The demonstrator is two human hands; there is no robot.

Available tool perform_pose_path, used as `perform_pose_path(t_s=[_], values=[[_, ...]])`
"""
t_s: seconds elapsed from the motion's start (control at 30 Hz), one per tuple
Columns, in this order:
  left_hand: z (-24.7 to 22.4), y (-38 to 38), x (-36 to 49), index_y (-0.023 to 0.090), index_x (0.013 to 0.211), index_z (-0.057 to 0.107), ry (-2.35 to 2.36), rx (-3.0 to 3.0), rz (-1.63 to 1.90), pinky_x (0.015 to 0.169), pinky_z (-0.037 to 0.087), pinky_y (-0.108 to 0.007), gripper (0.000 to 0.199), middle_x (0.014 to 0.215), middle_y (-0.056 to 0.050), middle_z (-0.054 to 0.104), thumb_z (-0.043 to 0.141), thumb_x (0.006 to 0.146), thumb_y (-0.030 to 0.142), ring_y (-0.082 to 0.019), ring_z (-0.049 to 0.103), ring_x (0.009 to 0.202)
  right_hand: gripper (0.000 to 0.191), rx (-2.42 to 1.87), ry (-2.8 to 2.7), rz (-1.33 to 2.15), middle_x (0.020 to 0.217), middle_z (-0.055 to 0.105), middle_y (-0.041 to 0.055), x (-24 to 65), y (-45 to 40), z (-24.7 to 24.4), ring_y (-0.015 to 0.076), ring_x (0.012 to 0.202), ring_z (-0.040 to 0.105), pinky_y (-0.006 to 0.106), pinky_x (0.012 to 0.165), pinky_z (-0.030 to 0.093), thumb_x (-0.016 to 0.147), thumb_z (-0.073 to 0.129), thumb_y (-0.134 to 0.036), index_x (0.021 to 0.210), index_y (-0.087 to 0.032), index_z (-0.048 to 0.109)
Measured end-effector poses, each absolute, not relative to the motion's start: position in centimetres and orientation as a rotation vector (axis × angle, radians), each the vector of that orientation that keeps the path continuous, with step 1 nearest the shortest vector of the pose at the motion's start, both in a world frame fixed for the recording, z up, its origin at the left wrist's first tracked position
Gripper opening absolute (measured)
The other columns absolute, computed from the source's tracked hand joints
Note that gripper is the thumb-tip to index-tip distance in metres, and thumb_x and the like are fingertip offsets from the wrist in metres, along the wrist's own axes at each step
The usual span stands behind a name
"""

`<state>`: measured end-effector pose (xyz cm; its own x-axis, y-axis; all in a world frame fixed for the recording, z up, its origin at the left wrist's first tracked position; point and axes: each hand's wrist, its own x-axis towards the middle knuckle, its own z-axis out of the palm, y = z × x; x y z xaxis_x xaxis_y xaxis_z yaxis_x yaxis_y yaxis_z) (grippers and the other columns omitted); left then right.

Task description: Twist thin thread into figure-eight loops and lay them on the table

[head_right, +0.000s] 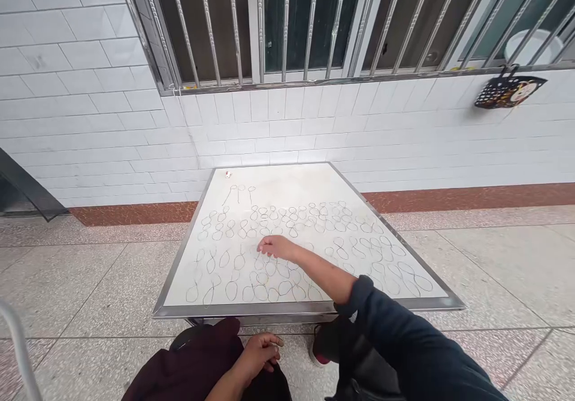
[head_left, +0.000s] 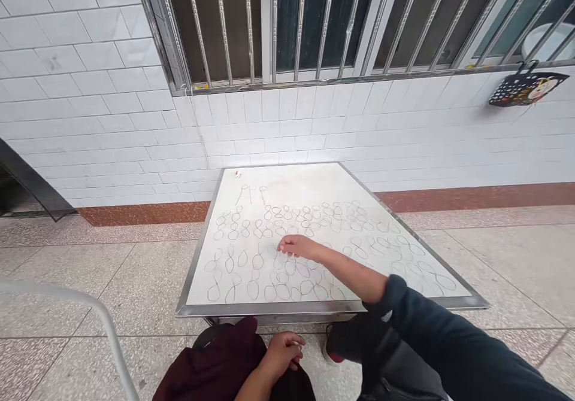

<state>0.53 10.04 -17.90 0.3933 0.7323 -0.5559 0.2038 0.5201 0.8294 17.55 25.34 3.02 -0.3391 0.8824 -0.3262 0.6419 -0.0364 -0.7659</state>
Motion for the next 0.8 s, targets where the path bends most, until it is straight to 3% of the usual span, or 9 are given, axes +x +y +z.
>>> perform_pose_path(t_s=[0.2,0.47,0.8], values=[[-18.2,9.9,0.7,0.014,0.095,0.065,1.137,1.013,0.415,0.051,0.043,-0.024,0.029,0.064,0.001,0.059,0.068,0.069,0.026,-0.012,0.054,0.057,0.03,-1.907,-1.833,0.874,0.119,0.06,0.0086,15.7,35.3,2.7,0.0204,0.1,0.062,0.041,0.086,0.054,0.095,0.056,-0.034,0.119,-0.016,0.058],[-18.8,10.0,0.5,0.017,0.097,0.063,1.095,0.982,0.388,0.052,0.042,-0.025,0.034,0.067,0.0,0.06,0.07,0.066,0.031,-0.014,0.056,0.06,0.031,-2.113,-1.862,0.655,0.121,0.059,0.009,14.5,41.5,-0.2,0.0206,0.102,0.061,0.041,0.086,0.053,0.095,0.056,-0.033,0.12,-0.017,0.057],[-18.7,10.0,0.9,0.014,0.103,0.063,1.081,0.992,0.363,0.053,0.044,-0.027,0.037,0.069,-0.001,0.06,0.066,0.068,0.026,-0.016,0.058,0.064,0.031,-2.19,-1.83,0.52,0.12,0.06,0.0088,14.1,41.8,-1.2,0.0205,0.101,0.062,0.041,0.086,0.053,0.094,0.057,-0.034,0.119,-0.016,0.058]])
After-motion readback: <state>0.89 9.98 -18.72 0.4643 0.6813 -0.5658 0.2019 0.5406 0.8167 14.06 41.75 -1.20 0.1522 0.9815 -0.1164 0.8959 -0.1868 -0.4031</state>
